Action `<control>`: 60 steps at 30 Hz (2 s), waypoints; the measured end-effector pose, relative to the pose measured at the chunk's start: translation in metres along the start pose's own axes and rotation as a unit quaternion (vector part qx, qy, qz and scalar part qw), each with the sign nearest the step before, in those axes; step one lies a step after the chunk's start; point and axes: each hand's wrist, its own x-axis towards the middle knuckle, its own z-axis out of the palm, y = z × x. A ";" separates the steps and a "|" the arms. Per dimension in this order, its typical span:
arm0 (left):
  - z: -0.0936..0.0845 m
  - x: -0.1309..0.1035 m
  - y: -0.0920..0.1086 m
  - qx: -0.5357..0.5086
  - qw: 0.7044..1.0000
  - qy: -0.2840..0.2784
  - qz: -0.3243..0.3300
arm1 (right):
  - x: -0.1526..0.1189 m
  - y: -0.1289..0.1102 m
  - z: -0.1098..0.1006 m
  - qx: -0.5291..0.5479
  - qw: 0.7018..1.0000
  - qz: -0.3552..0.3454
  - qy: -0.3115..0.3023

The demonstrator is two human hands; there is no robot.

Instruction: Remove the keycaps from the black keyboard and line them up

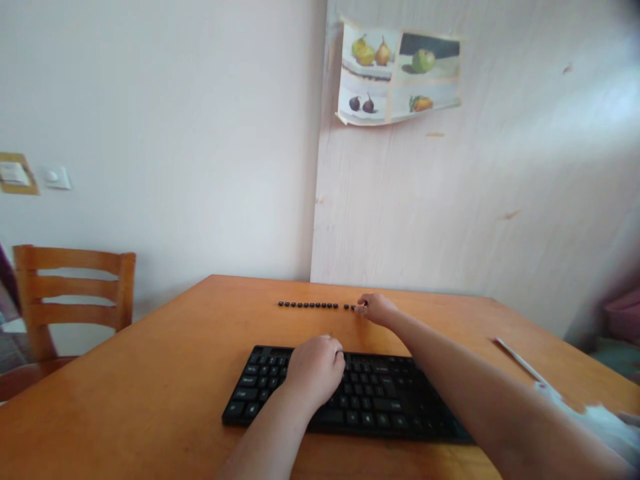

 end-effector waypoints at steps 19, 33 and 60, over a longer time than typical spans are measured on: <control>-0.007 -0.010 0.020 0.004 0.999 0.037 -0.001 | -0.173 -0.057 -0.033 0.057 0.984 -0.112 0.130; -0.033 -0.073 -0.007 0.006 0.987 0.158 0.023 | -0.254 -0.112 -0.020 -0.012 0.973 -0.161 0.165; -0.036 -0.178 -0.081 0.090 0.971 0.204 -0.081 | -0.286 -0.119 -0.004 -0.075 0.976 -0.132 0.156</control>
